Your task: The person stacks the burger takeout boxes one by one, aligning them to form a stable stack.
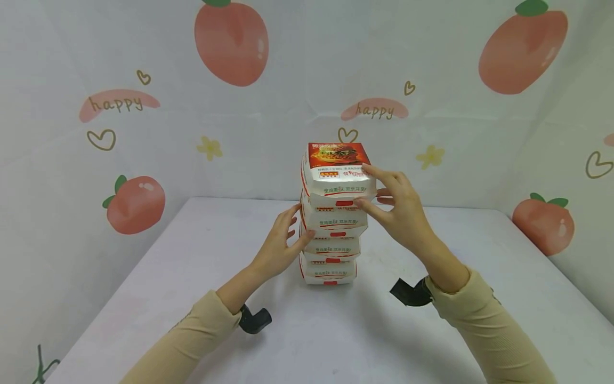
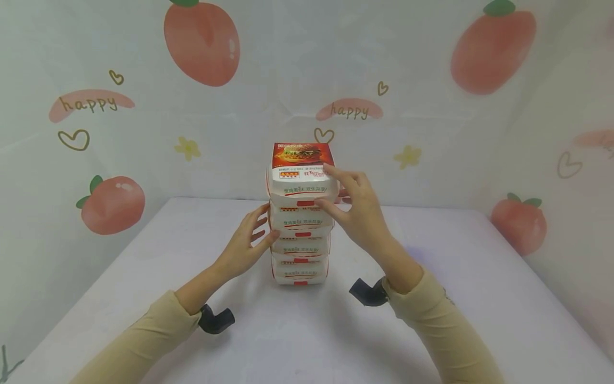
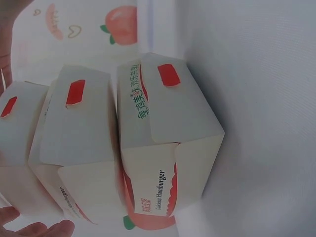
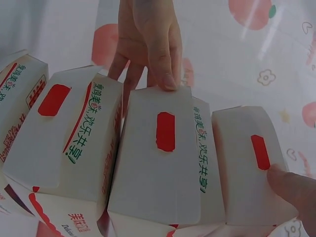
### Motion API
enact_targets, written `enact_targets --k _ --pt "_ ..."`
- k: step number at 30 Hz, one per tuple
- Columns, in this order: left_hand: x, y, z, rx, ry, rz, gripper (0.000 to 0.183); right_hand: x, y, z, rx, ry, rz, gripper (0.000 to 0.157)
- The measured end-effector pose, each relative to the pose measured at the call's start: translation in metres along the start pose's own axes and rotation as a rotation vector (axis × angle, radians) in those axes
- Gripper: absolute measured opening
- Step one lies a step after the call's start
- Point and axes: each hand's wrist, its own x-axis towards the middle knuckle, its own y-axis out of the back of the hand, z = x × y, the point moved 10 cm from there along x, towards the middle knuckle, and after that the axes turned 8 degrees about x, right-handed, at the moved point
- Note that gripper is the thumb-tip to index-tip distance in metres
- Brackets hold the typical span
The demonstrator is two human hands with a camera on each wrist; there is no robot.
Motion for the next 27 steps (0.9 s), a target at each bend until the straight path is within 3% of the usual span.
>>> enact_targets --k 27 --pt "0.0016 -0.0029 -0.0014 0.002 0.006 0.005 0.067 0.0003 -0.0003 0.0041 0.017 -0.018 -0.009 0.063"
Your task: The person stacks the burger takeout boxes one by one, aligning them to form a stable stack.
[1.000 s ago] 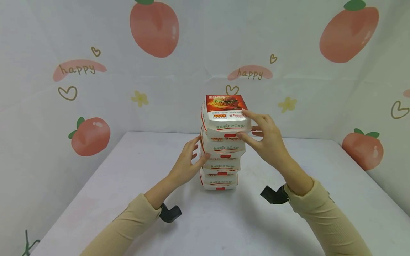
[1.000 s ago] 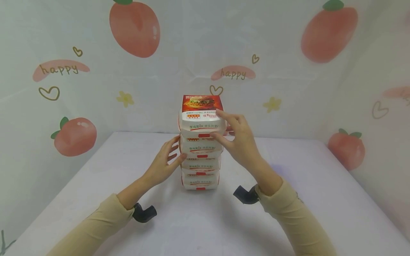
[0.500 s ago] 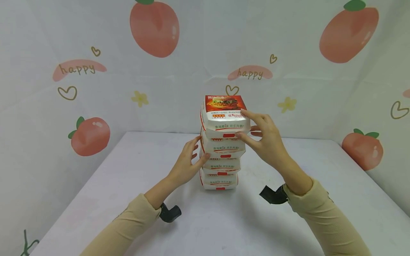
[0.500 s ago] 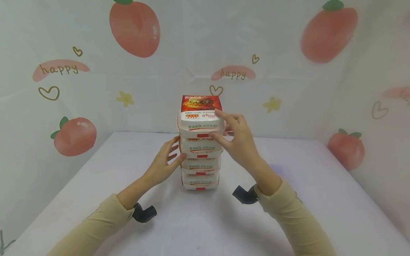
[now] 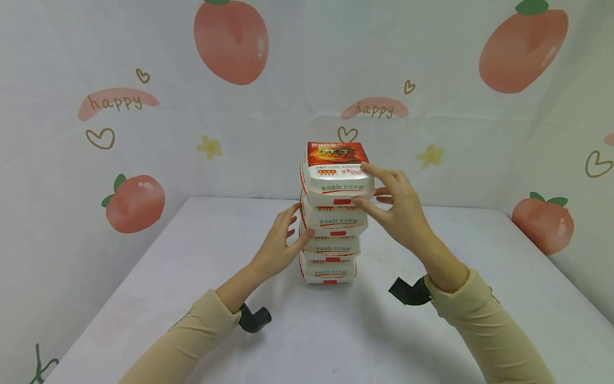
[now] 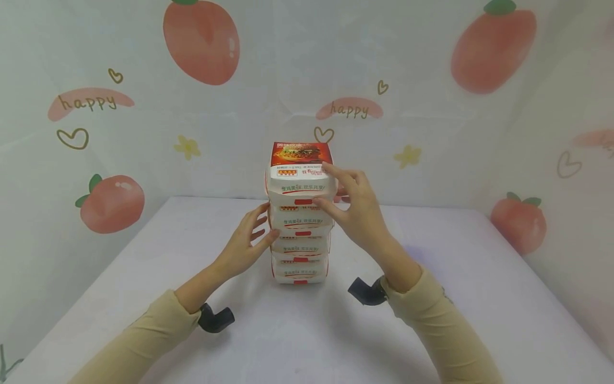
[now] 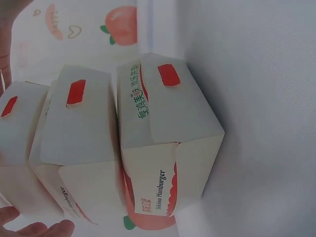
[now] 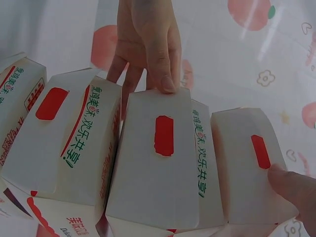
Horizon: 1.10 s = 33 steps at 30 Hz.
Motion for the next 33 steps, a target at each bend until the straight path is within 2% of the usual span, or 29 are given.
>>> enact_targets --k 25,33 --pt "-0.001 0.001 0.0 -0.001 0.005 -0.004 0.069 -0.003 0.002 -0.002 -0.023 0.013 0.002 0.066" --pt "-0.003 0.01 -0.001 0.022 0.022 0.01 0.073 -0.006 0.013 0.003 -0.025 -0.006 0.025 0.066"
